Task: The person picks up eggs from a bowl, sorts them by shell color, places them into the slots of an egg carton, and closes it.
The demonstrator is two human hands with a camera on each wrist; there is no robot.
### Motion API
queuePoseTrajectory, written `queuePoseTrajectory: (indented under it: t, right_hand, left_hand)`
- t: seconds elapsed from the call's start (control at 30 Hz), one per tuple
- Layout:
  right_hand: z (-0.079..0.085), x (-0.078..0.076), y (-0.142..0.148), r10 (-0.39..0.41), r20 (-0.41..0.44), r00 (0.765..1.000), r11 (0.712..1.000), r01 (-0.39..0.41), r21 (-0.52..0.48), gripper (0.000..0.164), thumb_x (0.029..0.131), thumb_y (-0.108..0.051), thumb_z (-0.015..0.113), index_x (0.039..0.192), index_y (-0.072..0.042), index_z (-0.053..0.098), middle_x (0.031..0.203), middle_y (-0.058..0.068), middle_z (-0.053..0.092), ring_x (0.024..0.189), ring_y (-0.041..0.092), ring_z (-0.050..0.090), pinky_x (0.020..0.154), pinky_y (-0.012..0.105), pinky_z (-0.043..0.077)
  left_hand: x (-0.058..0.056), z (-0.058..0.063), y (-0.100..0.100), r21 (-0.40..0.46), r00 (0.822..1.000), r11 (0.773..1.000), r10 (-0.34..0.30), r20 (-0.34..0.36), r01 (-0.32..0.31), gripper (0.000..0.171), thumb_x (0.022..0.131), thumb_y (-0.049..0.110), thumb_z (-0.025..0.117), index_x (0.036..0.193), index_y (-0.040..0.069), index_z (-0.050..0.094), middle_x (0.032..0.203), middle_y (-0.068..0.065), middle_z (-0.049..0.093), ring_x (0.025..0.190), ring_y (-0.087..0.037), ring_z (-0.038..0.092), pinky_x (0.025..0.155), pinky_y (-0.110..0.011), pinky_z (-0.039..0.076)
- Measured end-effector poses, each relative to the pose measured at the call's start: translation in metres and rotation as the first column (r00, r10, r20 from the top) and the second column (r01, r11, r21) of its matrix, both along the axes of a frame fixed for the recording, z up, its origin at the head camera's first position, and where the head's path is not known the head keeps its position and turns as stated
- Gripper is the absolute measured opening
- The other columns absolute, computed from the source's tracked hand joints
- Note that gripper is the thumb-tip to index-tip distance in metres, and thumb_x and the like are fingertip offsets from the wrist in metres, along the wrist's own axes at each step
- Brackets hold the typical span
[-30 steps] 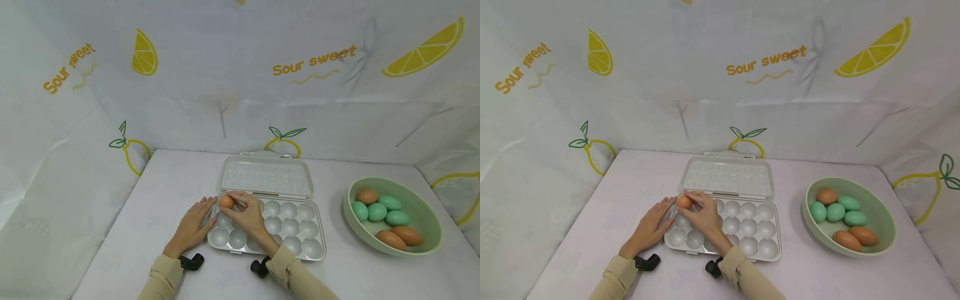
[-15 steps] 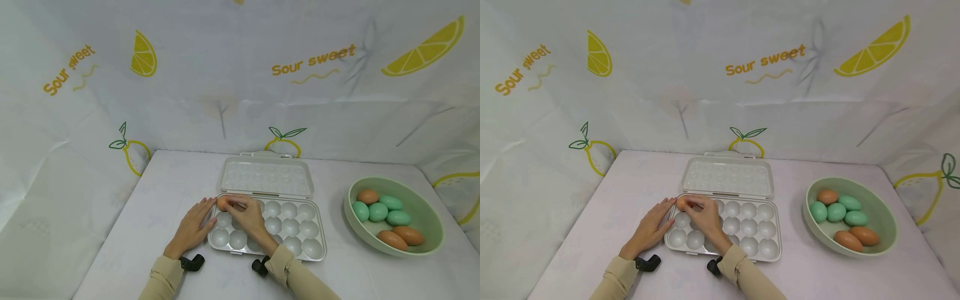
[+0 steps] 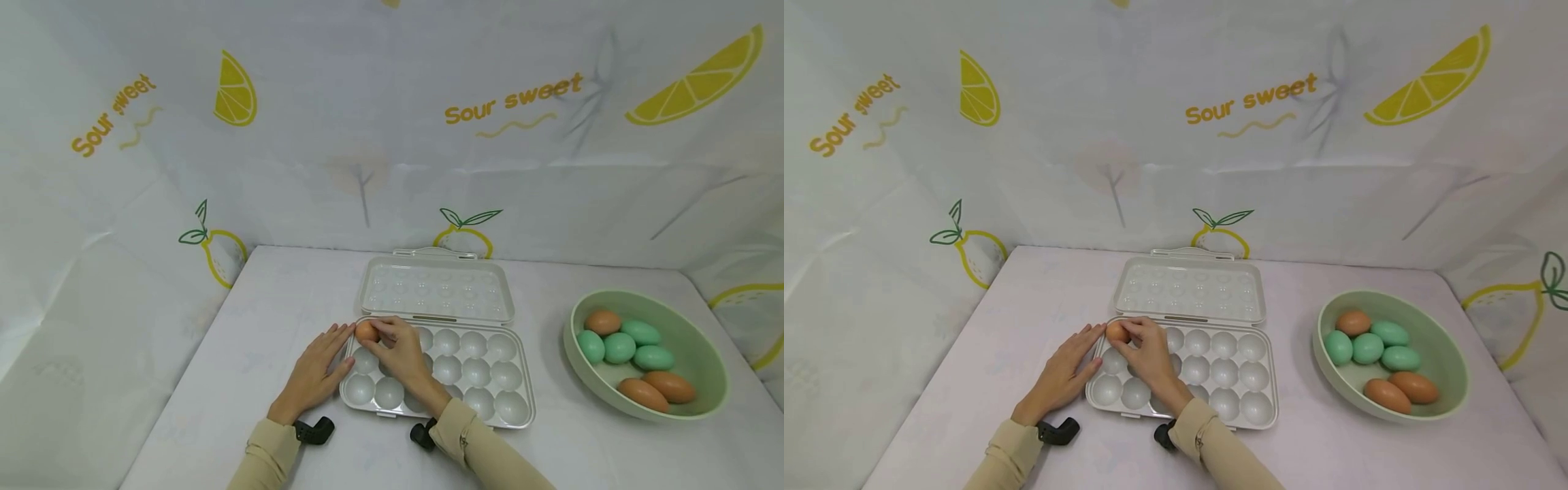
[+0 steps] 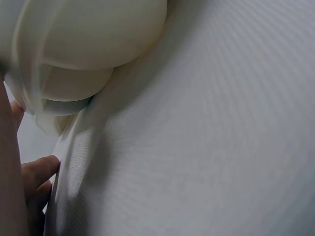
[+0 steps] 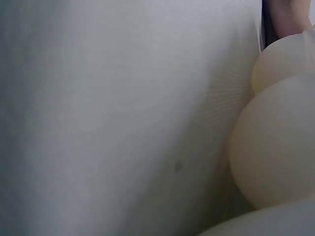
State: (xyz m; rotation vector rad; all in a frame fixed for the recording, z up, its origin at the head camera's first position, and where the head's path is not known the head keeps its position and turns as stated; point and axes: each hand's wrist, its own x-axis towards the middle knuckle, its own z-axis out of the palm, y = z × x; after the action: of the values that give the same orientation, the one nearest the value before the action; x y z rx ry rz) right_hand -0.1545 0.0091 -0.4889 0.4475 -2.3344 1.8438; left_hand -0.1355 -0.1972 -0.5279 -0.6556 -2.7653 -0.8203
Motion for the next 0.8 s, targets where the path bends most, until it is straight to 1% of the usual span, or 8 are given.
queuePoseTrajectory:
  t: [0.1,0.2,0.27,0.4,0.53,0.8]
  right_hand:
    - [-0.0013,-0.0003,-0.0004,-0.009,-0.027,1.0,1.0,0.01,0.017,0.04,0.082,0.0,0.082,0.118,0.012,0.07,0.121,0.025,0.069,0.114,0.04,0.071,0.095,0.026,0.06]
    - [-0.0007,0.0003,-0.0002,-0.01,-0.036,0.999,1.0,0.011,0.016,0.04,0.082,0.0,0.082,0.118,0.012,0.07,0.121,0.025,0.068,0.114,0.039,0.071,0.095,0.026,0.06]
    - [-0.0002,0.0008,0.0,-0.01,-0.034,0.999,1.0,0.011,0.015,0.04,0.082,0.0,0.082,0.118,0.012,0.07,0.121,0.026,0.068,0.114,0.04,0.071,0.095,0.026,0.06]
    - [-0.0003,0.0008,0.0001,-0.012,-0.025,1.0,1.0,0.012,0.006,0.039,0.083,0.0,0.082,0.118,0.012,0.07,0.121,0.026,0.068,0.114,0.04,0.07,0.095,0.026,0.06]
    - [0.0002,0.001,0.0002,-0.016,-0.021,1.0,1.0,0.016,0.0,0.038,0.083,0.001,0.081,0.118,0.012,0.07,0.12,0.026,0.068,0.114,0.04,0.071,0.095,0.027,0.06]
    - [0.0007,0.0026,0.001,-0.007,0.028,1.0,0.999,0.009,-0.039,0.039,0.083,0.002,0.081,0.119,0.012,0.07,0.123,0.026,0.068,0.117,0.042,0.069,0.098,0.028,0.059]
  left_hand:
    - [0.0002,-0.0008,-0.0001,-0.003,1.0,1.0,0.0,-0.016,0.0,0.062,0.1,0.034,0.06,0.157,0.019,0.042,0.157,-0.011,0.051,0.149,-0.036,0.043,0.125,-0.055,0.035]
    - [0.0004,-0.0011,0.0001,-0.001,1.0,1.0,0.0,-0.028,0.0,0.062,0.1,0.033,0.061,0.157,0.019,0.043,0.156,-0.012,0.052,0.148,-0.037,0.045,0.124,-0.056,0.036]
    - [0.0004,-0.001,0.0003,0.002,1.0,1.0,0.001,-0.023,-0.001,0.062,0.1,0.033,0.061,0.157,0.019,0.043,0.156,-0.012,0.052,0.149,-0.037,0.044,0.124,-0.056,0.035]
    - [0.0,-0.0006,0.0008,0.008,1.0,1.0,0.001,-0.006,-0.001,0.062,0.1,0.033,0.061,0.157,0.019,0.042,0.157,-0.011,0.051,0.15,-0.035,0.042,0.125,-0.054,0.033]
    - [-0.0003,-0.0006,0.0012,0.007,1.0,1.0,-0.001,-0.006,0.001,0.062,0.1,0.033,0.061,0.157,0.019,0.043,0.157,-0.011,0.051,0.15,-0.035,0.042,0.125,-0.054,0.033]
    - [-0.0002,-0.0029,0.0005,0.009,0.999,1.0,-0.006,-0.034,0.007,0.061,0.099,0.032,0.061,0.157,0.018,0.044,0.156,-0.011,0.052,0.148,-0.036,0.044,0.123,-0.057,0.036]
